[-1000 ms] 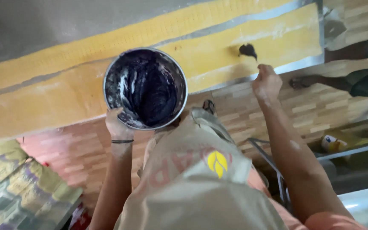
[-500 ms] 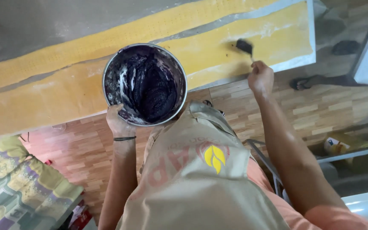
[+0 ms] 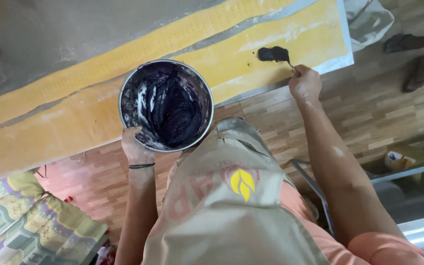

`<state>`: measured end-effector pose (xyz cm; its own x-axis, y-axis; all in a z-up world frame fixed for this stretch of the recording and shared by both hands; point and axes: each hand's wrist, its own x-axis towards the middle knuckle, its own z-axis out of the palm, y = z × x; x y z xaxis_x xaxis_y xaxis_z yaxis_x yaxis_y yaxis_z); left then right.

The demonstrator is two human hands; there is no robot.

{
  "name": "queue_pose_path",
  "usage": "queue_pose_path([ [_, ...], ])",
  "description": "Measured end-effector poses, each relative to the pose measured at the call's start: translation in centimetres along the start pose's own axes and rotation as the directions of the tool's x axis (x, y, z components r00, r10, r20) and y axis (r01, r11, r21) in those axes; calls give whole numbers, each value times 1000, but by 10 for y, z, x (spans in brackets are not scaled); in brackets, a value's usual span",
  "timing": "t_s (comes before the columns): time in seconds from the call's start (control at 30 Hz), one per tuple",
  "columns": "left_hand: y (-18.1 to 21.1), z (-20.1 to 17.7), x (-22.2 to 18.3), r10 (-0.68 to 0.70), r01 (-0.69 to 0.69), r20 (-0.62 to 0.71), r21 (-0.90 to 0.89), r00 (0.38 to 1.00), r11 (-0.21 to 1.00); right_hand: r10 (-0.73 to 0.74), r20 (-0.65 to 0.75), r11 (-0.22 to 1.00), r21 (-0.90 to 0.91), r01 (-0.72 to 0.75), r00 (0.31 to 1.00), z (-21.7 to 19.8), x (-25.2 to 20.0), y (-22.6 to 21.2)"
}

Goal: Spreading a dark filling onto a long strip of dough using a small spatula in a bakery setting.

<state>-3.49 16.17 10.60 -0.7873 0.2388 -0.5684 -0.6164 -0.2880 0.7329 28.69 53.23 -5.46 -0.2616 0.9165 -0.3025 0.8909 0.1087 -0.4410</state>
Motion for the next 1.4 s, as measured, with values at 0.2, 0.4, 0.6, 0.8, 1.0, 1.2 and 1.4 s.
queue_pose_path([
  [0.2, 14, 27, -20, -16, 16, -10, -6, 1000, 1000, 51, 36, 997, 56, -53, 998, 48, 77, 90],
  [0.4, -28, -55, 46, -20, 19, -24, -20, 1000, 1000, 104, -74, 995, -6, -104, 992, 6, 62, 77],
  [0.6, -54, -48, 66, 18, -23, 205, 21, 979, 1000, 262, 184, 782, 535, -320, 947, -91, -46, -81],
  [0.8, -54, 16, 43, 57, -51, 162, -37, 985, 998, -411, 236, 864, 410, 294, 880, -47, -97, -114],
  [1.0, -146, -27, 139, 54, -37, 126, -131, 990, 991, -393, 356, 903, -25, 429, 848, -1, -163, -177],
  [1.2, -87, 51, 54, 71, -62, 158, -62, 985, 996, -477, 344, 868, 42, 495, 809, 11, -209, -197],
  [1.4, -79, 47, 44, 31, -45, 242, 54, 970, 998, -337, 460, 921, 342, 187, 822, 73, -191, -156],
])
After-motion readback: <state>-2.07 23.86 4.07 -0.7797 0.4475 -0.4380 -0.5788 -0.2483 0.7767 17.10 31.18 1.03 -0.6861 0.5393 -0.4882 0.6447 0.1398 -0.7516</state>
